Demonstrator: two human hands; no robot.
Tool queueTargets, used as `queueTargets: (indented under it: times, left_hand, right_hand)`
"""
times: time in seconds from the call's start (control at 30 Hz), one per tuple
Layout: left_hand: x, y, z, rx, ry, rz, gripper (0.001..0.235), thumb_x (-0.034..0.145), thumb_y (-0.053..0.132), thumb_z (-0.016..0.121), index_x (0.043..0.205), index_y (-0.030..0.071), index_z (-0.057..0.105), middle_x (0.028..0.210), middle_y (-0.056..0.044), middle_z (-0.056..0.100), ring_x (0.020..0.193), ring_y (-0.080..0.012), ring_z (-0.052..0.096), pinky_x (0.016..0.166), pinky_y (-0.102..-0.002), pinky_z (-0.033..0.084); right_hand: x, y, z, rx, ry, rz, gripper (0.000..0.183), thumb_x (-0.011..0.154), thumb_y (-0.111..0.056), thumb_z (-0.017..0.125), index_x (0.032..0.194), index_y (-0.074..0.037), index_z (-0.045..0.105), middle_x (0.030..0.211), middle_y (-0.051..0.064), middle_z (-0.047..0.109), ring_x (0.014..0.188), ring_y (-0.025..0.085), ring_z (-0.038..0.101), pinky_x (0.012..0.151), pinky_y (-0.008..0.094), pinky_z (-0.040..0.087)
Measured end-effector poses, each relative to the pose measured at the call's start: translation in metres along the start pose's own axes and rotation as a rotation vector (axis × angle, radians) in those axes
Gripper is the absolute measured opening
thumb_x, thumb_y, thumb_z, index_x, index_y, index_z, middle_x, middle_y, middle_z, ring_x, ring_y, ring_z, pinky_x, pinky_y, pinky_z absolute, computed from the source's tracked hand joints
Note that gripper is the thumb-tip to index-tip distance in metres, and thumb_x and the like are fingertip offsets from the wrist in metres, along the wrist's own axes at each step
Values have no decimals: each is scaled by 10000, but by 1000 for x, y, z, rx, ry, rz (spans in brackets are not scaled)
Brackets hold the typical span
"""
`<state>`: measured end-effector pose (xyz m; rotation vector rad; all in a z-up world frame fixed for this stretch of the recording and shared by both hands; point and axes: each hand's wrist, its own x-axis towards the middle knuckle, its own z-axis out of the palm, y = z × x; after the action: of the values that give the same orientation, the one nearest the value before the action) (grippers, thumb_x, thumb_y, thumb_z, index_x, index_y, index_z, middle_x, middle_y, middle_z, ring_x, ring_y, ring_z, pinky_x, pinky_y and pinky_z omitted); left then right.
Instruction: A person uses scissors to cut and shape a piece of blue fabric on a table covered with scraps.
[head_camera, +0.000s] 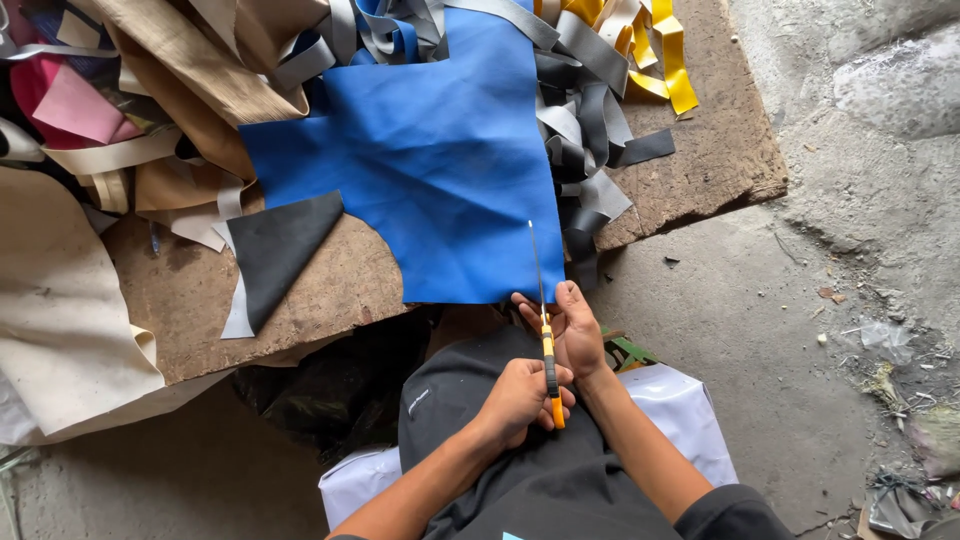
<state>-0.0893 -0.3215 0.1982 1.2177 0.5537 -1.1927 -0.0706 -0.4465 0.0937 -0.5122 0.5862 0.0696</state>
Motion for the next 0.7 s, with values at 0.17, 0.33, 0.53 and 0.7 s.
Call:
queueTargets:
  times: [0.17,0.33,0.53,0.7]
  left_hand:
    - [12,-7,-3,-1,-6,43,220,863,237,727,880,28,660,794,-187,725,558,-201,648,430,-242,459]
    - [6,10,-4,-12,25,32,252,862,227,686,987,9,696,801,-168,729,619,-207,698,459,-226,470]
    - [7,17,-7,21,64,94,136,862,143,675,879,10,701,774,-163,716,577,-190,665,430,-212,437]
    - [34,29,-22,-9,105,181,209,823,147,742,917,-35,703,722,-199,713,523,-217,683,394,-219,485]
  right_hand:
    - [-4,-1,0,-37,-5,-61,258,1114,-220,524,875,-173,439,950,156,695,1080,465,745,854,385,652]
    - [-15,3,3,-174,-28,-82,282,1119,-238,489,864,-160,396,853,129,626,1067,489,755,904,422,631]
    - [-17,3,-1,-178,-36,-72,274,1108,-261,497,865,-145,446,1047,173,707,1055,481,755,926,454,631]
    - [4,25,-47,-170,-60,-112,259,1100,-265,512,891,-123,456,805,99,616,867,403,755,798,484,647]
